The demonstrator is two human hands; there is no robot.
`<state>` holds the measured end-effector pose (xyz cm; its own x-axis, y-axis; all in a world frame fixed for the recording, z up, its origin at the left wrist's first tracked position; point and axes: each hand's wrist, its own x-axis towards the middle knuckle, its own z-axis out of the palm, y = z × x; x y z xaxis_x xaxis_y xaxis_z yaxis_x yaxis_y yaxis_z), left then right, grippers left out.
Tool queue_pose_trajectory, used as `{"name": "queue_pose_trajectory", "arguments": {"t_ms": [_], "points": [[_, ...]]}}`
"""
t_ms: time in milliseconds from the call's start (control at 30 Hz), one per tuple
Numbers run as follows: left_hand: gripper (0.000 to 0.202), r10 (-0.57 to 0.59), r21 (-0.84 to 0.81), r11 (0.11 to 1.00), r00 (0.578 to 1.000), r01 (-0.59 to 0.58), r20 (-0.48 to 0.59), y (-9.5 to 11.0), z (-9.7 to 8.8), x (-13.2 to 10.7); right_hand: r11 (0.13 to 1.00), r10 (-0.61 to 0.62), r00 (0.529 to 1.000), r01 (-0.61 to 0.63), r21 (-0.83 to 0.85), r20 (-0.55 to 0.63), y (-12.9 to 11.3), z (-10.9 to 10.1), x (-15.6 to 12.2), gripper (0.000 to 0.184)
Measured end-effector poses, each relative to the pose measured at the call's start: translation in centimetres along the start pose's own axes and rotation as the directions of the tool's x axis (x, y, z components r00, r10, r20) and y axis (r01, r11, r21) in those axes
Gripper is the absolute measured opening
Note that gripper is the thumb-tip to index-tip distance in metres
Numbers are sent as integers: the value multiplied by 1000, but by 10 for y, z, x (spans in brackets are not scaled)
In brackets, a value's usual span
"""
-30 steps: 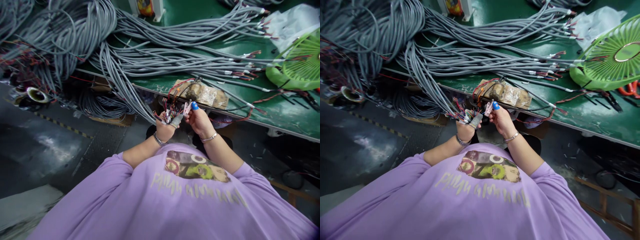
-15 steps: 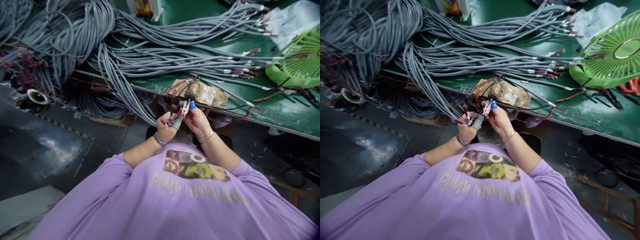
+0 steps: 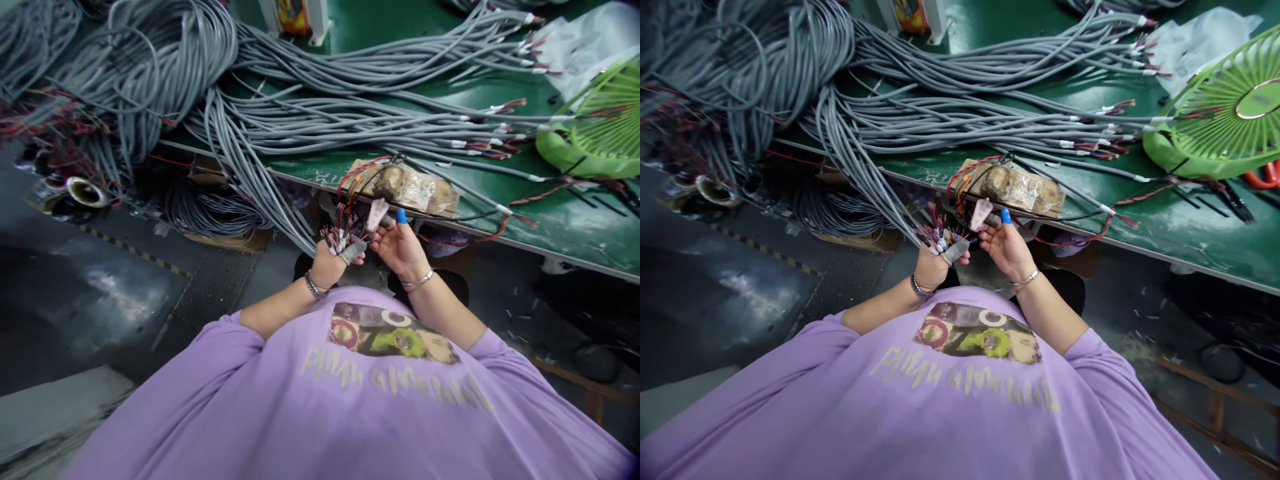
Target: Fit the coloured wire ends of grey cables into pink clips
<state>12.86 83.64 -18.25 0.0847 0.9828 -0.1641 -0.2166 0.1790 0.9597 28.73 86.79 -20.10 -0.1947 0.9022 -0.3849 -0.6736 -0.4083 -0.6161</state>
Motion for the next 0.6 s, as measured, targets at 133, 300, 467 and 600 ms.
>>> {"name": "queue_pose_trajectory", "arguments": {"t_ms": [133, 300, 467, 600], "points": [[46, -100, -100, 989, 986, 114, 134, -7, -7, 4, 1000, -30, 997, 29, -5, -72, -9, -12, -9, 34], [49, -126, -242, 960, 988, 144, 87, -8, -6, 10, 988, -151, 980, 146, -53, -127, -18, -18, -23, 33], [46, -161, -205, 964, 985, 171, 63, -5, -4, 11, 924, -333, 942, 320, -212, -30, -14, -15, -39, 40], [41, -129, -151, 978, 984, 147, 126, -4, -6, 6, 845, -399, 915, 390, -365, 55, -9, -8, -52, 33]]}}
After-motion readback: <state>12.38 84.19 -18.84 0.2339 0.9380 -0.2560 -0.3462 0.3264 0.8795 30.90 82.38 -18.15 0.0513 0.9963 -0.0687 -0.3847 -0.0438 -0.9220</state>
